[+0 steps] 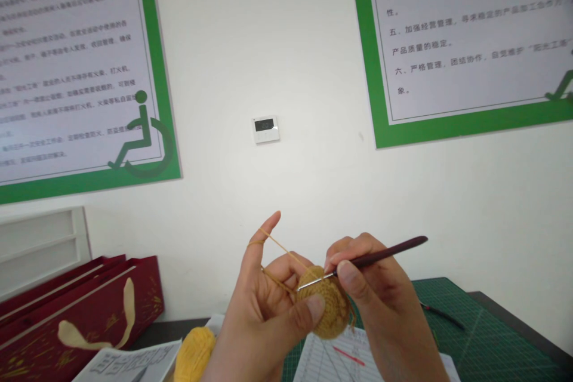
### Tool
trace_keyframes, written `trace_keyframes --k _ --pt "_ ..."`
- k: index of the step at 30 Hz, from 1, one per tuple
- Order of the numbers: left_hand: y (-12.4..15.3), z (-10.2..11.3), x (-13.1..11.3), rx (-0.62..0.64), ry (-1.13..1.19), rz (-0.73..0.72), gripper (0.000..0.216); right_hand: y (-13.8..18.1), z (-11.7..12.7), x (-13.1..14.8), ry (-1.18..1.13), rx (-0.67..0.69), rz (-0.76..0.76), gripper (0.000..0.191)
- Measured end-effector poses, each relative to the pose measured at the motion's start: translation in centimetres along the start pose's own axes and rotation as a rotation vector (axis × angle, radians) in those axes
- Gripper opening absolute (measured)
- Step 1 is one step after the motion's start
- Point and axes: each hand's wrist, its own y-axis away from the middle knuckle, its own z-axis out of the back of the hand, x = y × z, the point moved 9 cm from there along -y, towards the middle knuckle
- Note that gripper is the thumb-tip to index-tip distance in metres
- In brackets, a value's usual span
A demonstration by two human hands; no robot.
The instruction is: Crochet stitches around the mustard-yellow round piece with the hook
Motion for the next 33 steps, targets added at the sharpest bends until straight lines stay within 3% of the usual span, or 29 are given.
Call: trace_keyframes --k 12,16,21,25,27,30,32,33 --pt "0.4 -0.1 -0.4 -0.019 -0.024 0.006 0.101 0.0 0.1 0.2 0.007 -0.023 -0.020 0.009" --pt "0.5 -0.3 -0.6 -0.031 -0.022 0.003 0.100 0.0 0.3 0.5 0.074 -0.009 0.049 0.003" --pt "0.5 -0.3 -0.6 -0.054 -0.018 -0.027 0.100 0.4 0.2 2.7 0.275 -0.018 0.280 0.013" --pt "0.5 -0.3 -0.3 -0.063 0.048 -0.022 0.102 2.5 -1.1 5.6 0.651 -0.003 0.682 0.049" --pt "0.5 -0.5 0.5 -0.026 0.148 0.071 0.094 3.3 -1.4 5.9 0.686 -0.014 0.767 0.060" --pt "0.5 -0.9 1.5 0.045 0.301 0.198 0.080 2.3 -0.4 4.4 0.334 -0.062 0.587 0.029" --pt "0.4 -1.0 1.3 0.087 0.341 0.198 0.078 1.3 0.0 2.6 0.088 -0.100 0.403 0.006" --pt "0.3 -1.1 1.2 0.113 0.349 0.190 0.079 0.9 0.0 1.9 -0.006 -0.102 0.330 0.004"
